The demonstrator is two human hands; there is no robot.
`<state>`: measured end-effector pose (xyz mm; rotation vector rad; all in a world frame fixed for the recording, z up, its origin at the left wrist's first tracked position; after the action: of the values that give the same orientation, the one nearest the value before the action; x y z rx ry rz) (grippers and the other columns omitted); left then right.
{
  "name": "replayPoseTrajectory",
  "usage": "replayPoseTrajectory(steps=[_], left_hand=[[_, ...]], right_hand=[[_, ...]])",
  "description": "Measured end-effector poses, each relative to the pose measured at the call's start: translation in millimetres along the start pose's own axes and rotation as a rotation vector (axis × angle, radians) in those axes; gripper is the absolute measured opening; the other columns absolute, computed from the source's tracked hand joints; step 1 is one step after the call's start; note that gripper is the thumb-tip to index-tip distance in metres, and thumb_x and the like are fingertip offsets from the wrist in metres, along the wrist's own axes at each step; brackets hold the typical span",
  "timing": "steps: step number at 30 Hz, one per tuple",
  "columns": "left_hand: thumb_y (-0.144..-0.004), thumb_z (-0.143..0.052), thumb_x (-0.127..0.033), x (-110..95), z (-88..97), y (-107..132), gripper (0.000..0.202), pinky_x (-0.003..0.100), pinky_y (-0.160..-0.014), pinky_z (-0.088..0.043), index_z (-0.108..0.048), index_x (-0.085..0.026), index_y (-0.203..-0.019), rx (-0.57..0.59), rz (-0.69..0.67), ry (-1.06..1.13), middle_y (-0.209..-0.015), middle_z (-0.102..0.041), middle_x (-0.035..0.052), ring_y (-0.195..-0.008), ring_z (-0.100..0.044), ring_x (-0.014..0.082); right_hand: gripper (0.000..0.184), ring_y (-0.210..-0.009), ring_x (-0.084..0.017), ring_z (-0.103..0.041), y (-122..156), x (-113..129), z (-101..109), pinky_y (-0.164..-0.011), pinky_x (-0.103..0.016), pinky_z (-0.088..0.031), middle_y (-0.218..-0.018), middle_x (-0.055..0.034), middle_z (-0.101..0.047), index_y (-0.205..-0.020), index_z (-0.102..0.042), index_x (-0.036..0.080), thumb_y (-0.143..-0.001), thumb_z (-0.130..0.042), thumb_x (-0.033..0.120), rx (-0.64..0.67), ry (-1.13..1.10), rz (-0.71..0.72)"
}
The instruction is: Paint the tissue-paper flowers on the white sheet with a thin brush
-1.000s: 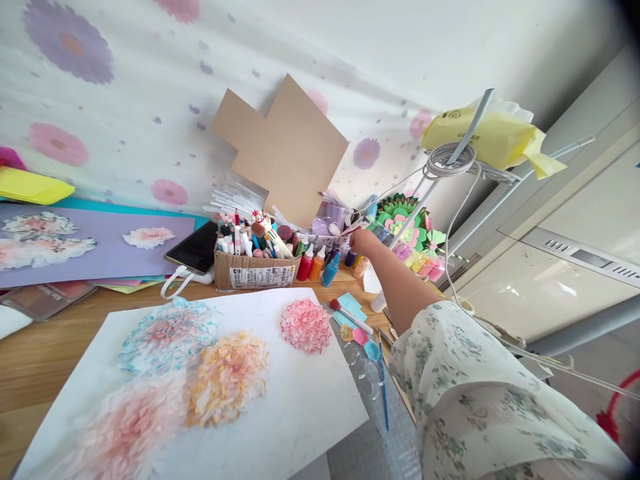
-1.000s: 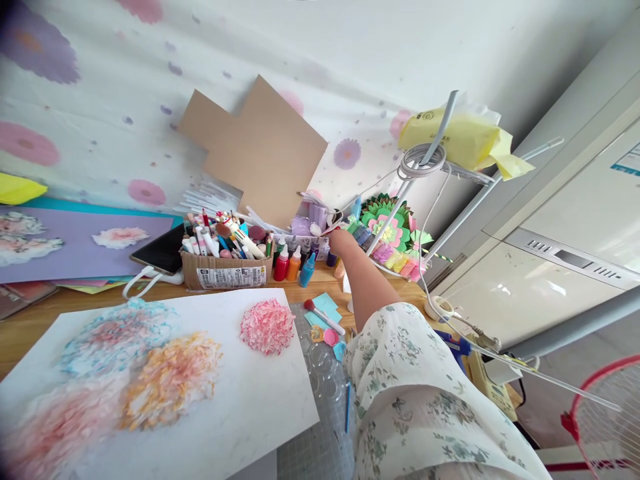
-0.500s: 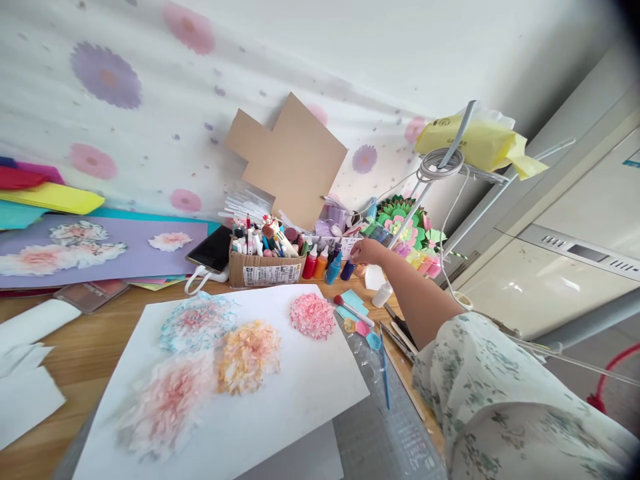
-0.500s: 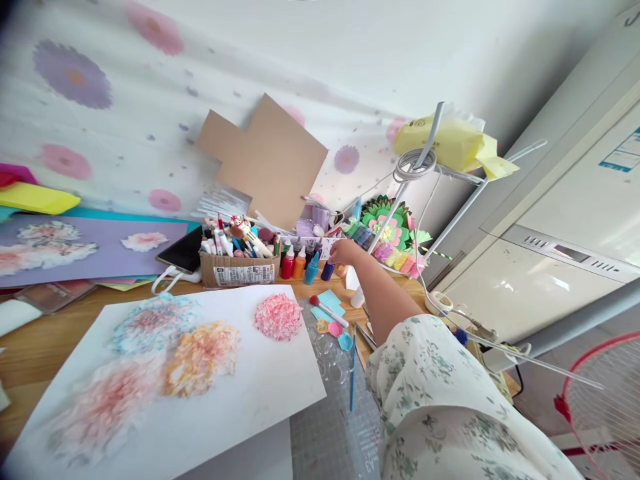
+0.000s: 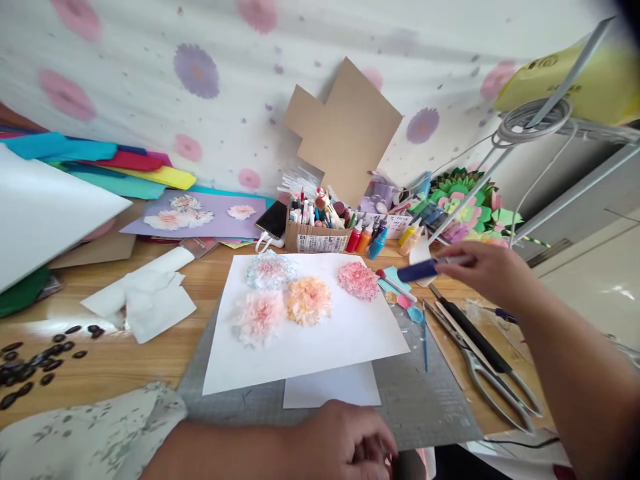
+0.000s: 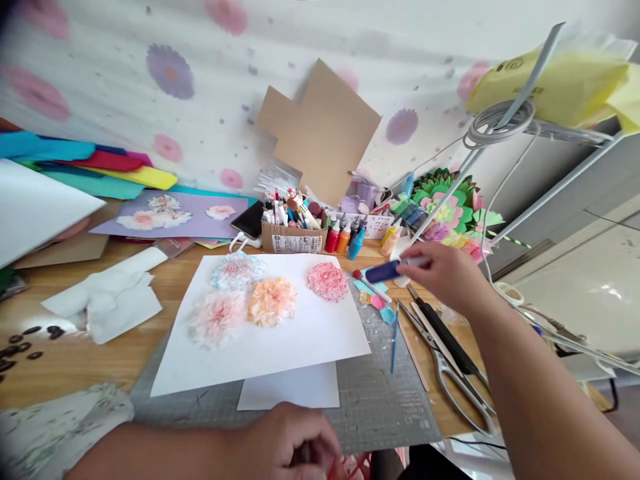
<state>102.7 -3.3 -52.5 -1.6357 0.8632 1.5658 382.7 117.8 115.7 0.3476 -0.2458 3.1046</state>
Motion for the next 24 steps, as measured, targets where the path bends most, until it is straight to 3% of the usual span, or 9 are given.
replayPoseTrajectory(steps=[3, 5, 7, 10, 13, 15, 18, 21, 24], left_hand=[[-0.079, -0.063, -0.058, -5, -0.1, 2, 0.061, 0.024, -0.059, -0.042, -0.043, -0.022, -0.124, -0.152, 0.043, 0.109, -0.114, -0.058, 0.0111, -0.072, -0.058, 0.0139], [-0.075, -0.064, -0.066, -10, -0.4, 4, 0.074, 0.027, -0.065, -0.045, -0.036, -0.026, -0.130, -0.184, 0.055, 0.162, -0.131, -0.047, 0.0153, -0.087, -0.061, 0.0194], [-0.069, -0.069, -0.069, -15, -1.1, 5, 0.083, 0.029, -0.068, -0.045, -0.035, -0.028, -0.133, -0.154, 0.075, 0.205, -0.133, -0.044, 0.0159, -0.094, -0.061, 0.0231], [-0.064, -0.074, -0.069, -25, -1.7, 5, 0.089, 0.033, -0.076, -0.044, -0.039, -0.025, -0.133, -0.056, 0.050, 0.269, -0.121, -0.052, 0.0129, -0.097, -0.059, 0.0250], [-0.069, -0.068, -0.070, -32, 1.1, 3, 0.072, 0.034, -0.082, -0.043, -0.054, -0.018, -0.117, -0.030, 0.015, 0.227, -0.100, -0.058, 0.0078, -0.093, -0.056, 0.0243], [-0.070, -0.067, -0.071, -32, 5.1, 1, 0.064, 0.029, -0.073, -0.041, -0.059, -0.016, -0.102, -0.042, 0.050, 0.123, -0.086, -0.057, 0.0039, -0.080, -0.054, 0.0200], [-0.067, -0.067, -0.072, -26, 11.3, 0, 0.061, 0.024, -0.058, -0.033, -0.056, -0.016, -0.089, -0.019, 0.101, 0.022, -0.069, -0.049, -0.0018, -0.062, -0.042, 0.0127], [-0.067, -0.065, -0.075, -23, 13.9, 1, 0.062, 0.024, -0.053, -0.026, -0.053, -0.017, -0.085, -0.004, 0.151, 0.013, -0.062, -0.043, -0.0043, -0.057, -0.035, 0.0104], [-0.066, -0.064, -0.078, -26, 13.0, 6, 0.066, 0.024, -0.052, -0.023, -0.052, -0.017, -0.089, -0.028, 0.258, 0.097, -0.063, -0.041, -0.0047, -0.055, -0.031, 0.0093]], right_hand=[[0.048, -0.067, -0.017, -0.061, 72, 2, 5, -0.056, -0.027, -0.052, -0.082, -0.0062, -0.066, -0.095, -0.067, 0.021, -0.079, -0.059, 0.066, 0.071, -0.163, 0.151], [0.031, -0.072, -0.016, -0.064, 110, 14, 1, -0.059, -0.023, -0.054, -0.086, -0.0052, -0.067, -0.091, -0.067, 0.023, -0.083, -0.062, 0.053, 0.105, -0.280, 0.291], [0.015, -0.074, -0.012, -0.064, 134, 32, -7, -0.062, -0.018, -0.053, -0.088, -0.0019, -0.066, -0.095, -0.065, 0.026, -0.086, -0.064, 0.039, 0.174, -0.371, 0.402], [0.011, -0.073, -0.009, -0.062, 152, 64, -25, -0.064, -0.016, -0.050, -0.086, -0.0003, -0.065, -0.098, -0.063, 0.025, -0.087, -0.063, 0.029, 0.278, -0.509, 0.457], [0.010, -0.074, -0.010, -0.062, 157, 86, -41, -0.064, -0.017, -0.048, -0.085, -0.0019, -0.064, -0.094, -0.063, 0.021, -0.085, -0.065, 0.024, 0.308, -0.588, 0.470], [0.022, -0.078, -0.011, -0.063, 153, 85, -48, -0.067, -0.017, -0.049, -0.090, -0.0038, -0.065, -0.101, -0.061, 0.019, -0.086, -0.066, 0.034, 0.256, -0.679, 0.481], [0.045, -0.073, -0.010, -0.062, 131, 54, -54, -0.066, -0.019, -0.051, -0.084, -0.0028, -0.065, -0.105, -0.062, 0.019, -0.087, -0.055, 0.060, 0.175, -0.618, 0.497], [0.035, -0.085, -0.014, -0.060, 101, 5, -64, -0.079, -0.029, -0.050, -0.088, -0.0060, -0.063, -0.091, -0.064, 0.015, -0.098, -0.046, 0.044, 0.059, -0.423, 0.329], [0.024, -0.090, -0.016, -0.060, 80, -20, -82, -0.083, -0.036, -0.052, -0.098, -0.0057, -0.062, -0.098, -0.062, 0.014, -0.095, -0.054, 0.036, 0.111, -0.215, 0.255]])
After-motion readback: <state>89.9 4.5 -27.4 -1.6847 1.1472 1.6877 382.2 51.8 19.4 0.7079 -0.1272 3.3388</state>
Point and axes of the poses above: each hand's wrist, its own y-axis away from the middle knuckle, its own z-axis out of the back of the hand, x = y × z, the point moved 1 cm from there along -y, towards the middle knuckle
